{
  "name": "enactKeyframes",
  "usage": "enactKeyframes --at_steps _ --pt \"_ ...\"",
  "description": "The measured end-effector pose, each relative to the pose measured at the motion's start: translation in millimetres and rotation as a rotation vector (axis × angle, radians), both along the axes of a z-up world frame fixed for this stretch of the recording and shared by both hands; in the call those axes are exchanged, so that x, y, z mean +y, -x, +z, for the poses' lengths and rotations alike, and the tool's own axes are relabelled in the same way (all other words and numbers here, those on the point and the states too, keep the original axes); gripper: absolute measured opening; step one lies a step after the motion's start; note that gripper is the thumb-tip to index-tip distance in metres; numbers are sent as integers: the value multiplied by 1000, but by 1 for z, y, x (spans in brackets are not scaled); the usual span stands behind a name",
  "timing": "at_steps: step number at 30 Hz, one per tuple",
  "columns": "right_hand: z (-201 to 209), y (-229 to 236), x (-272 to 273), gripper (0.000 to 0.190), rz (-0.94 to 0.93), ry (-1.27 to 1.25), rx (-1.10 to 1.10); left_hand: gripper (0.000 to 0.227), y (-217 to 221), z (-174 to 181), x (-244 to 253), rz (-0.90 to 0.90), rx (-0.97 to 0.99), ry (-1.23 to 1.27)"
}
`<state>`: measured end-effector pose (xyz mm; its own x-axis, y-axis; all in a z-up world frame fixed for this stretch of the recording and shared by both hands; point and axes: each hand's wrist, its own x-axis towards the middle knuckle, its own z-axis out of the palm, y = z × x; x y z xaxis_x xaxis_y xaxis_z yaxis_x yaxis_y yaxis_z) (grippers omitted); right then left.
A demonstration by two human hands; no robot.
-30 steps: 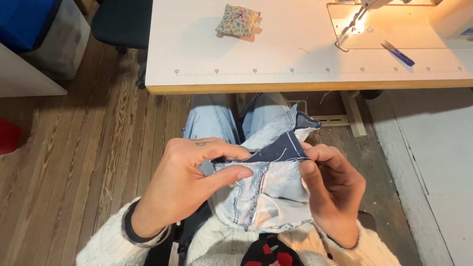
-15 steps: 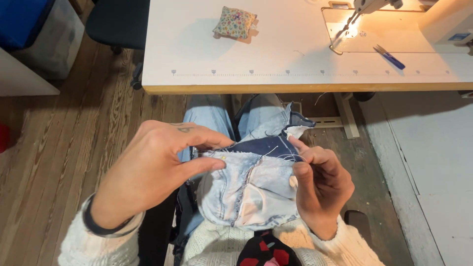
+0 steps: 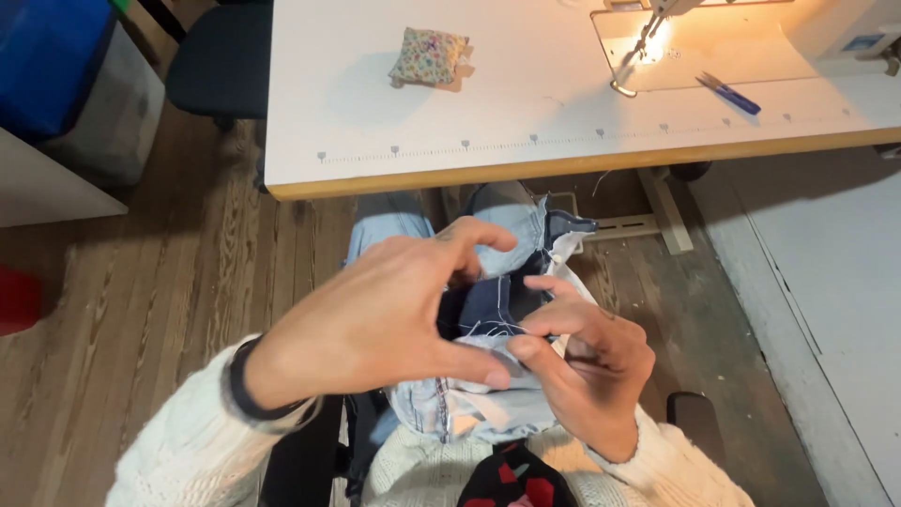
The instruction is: Pinning a lining into a denim garment in preparation for sewing.
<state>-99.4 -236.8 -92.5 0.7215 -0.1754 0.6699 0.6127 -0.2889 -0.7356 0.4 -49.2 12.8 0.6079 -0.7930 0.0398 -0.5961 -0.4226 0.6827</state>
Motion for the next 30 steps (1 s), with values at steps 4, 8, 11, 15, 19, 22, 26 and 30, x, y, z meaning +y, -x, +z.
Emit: enactKeyframes --at_steps 4,8,11,15,19,22,26,30 --pt "-1 4 -3 10 -11 23 1 38 0 5 -7 -53 136 54" --pt "1 6 -17 49 124 -45 154 15 7 15 -7 -15 113 -2" --pt "21 4 -27 29 49 184 273 13 12 17 -4 46 87 -26" --pt "28 3 -30 14 158 75 307 14 14 14 -7 69 89 -42" --pt "21 6 -24 5 179 102 335 15 14 13 -8 44 90 -3" --pt "12 6 -20 6 142 94 307 16 12 12 -8 10 61 40" --pt "1 5 -19 7 -8 150 254 11 12 7 -10 10 22 155" --pt "1 6 -18 9 -33 168 230 20 14 5 -11 1 38 130"
